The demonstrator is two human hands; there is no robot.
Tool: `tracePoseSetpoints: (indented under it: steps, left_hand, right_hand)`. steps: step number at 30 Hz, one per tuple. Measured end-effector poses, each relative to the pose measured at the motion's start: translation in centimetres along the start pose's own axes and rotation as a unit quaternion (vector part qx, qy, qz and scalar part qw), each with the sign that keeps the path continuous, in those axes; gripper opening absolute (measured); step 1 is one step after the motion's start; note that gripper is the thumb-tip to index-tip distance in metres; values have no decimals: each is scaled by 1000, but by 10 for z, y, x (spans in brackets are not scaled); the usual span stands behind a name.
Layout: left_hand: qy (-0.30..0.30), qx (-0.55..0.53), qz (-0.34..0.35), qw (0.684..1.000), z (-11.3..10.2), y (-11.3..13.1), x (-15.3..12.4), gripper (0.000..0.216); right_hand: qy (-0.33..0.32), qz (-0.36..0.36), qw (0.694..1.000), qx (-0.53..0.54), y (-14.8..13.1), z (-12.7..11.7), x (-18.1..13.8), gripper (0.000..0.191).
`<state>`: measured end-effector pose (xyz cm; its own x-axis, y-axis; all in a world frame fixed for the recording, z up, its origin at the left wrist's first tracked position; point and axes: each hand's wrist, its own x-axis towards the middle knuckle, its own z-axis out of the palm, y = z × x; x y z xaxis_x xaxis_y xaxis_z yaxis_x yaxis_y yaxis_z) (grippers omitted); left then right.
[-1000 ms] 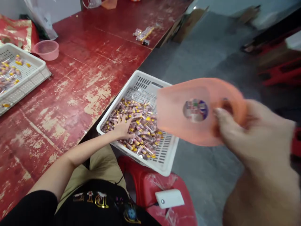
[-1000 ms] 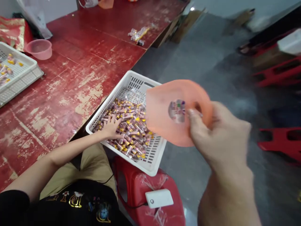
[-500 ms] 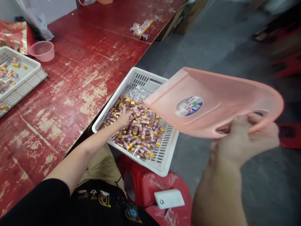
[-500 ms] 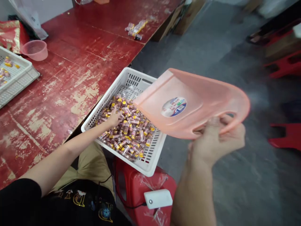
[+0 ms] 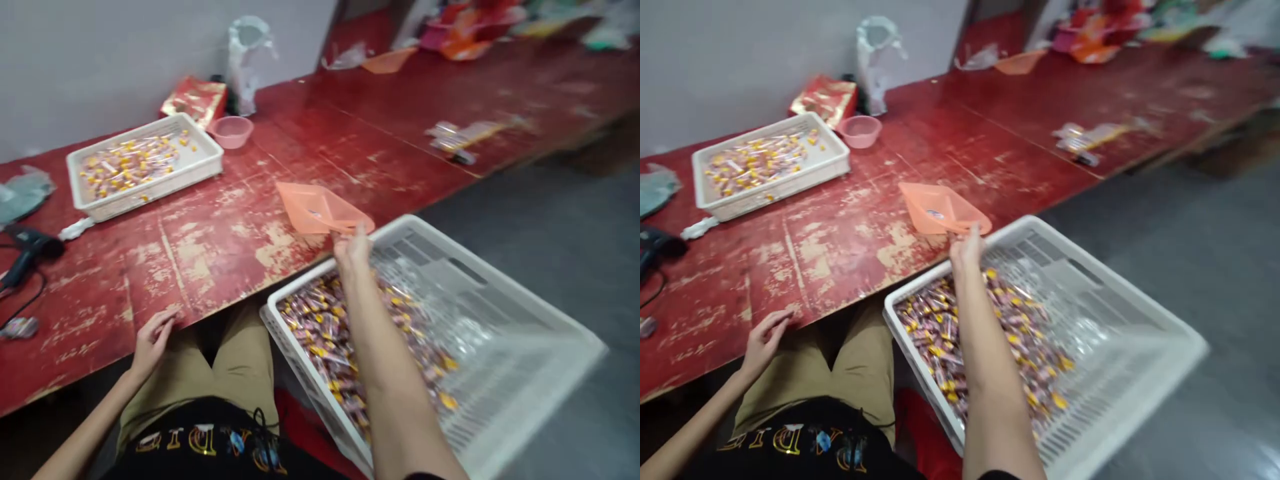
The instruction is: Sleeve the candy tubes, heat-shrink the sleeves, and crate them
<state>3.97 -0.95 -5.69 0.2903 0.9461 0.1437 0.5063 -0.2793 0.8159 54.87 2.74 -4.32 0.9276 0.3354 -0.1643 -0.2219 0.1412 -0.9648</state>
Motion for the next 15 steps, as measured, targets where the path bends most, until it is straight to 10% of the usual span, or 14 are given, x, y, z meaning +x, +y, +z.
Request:
tracePoseSetpoints:
  steps: [5,8,11,15]
  left_hand:
    - [192,71,-109,973,-70,-50,-72,23]
    - [247,106,-92,959,-91,-62,-66,26]
    - [226,162,-30,960,-111,-66,-3,35]
    - [116,280,19,953,-127,-74,145,47]
  right_hand:
    - [-167,-36,979,-113,32,28,-59,45]
    - [-293,-97,934,-182,61,29,-109,48]
    - [-411,-153,868,-233,87,41,-157,44]
    - [-493,-241,789,-277,106,90,-200,37]
